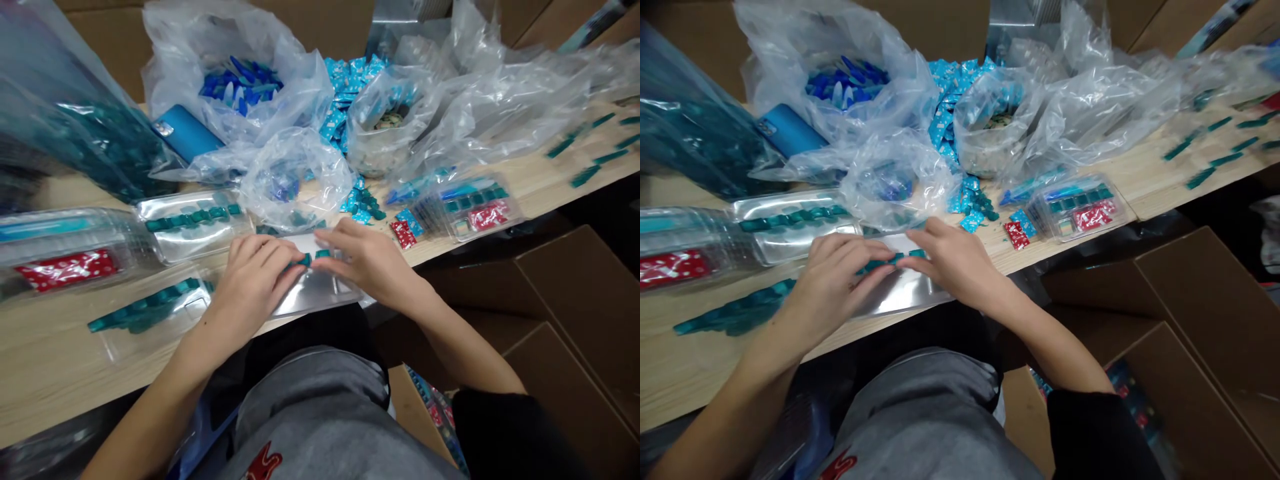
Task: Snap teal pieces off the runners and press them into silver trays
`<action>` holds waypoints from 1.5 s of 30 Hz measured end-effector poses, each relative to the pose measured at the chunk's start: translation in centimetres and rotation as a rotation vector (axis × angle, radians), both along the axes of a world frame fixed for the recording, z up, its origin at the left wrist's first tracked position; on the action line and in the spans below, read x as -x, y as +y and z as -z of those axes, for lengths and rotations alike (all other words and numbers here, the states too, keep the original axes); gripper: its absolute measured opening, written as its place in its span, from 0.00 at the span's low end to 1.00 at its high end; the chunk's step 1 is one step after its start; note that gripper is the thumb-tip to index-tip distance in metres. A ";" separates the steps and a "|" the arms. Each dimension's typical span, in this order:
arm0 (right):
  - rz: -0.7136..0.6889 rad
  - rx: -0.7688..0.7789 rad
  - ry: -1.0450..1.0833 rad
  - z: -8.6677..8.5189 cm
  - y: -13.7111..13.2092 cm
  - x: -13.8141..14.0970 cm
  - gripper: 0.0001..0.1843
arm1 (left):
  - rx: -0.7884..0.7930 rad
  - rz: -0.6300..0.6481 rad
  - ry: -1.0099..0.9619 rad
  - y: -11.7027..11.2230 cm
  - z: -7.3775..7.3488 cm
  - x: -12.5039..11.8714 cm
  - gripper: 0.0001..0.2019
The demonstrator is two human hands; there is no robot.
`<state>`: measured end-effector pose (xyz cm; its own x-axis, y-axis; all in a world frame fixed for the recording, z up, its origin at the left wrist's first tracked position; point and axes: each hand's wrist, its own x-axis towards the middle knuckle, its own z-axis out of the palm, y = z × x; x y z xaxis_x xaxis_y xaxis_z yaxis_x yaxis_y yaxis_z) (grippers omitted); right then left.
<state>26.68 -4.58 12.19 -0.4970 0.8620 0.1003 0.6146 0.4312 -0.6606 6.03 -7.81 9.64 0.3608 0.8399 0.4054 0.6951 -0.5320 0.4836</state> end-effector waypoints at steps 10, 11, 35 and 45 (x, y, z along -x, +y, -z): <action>0.073 0.872 0.963 -0.3 -0.5 -1.1 0.26 | -0.001 0.057 -0.166 0.4 -3.0 -3.1 0.10; 0.062 0.842 0.945 -0.3 -0.7 -1.1 0.28 | 0.005 0.081 -0.151 0.6 -3.1 -3.5 0.11; 0.034 0.015 0.817 -1.7 -2.4 -2.0 0.03 | 0.180 0.094 -0.526 -0.3 -4.4 -4.8 0.03; -0.001 0.256 1.134 -1.4 -2.9 -1.4 0.04 | -0.365 -0.013 -0.050 -1.7 -4.7 -4.5 0.12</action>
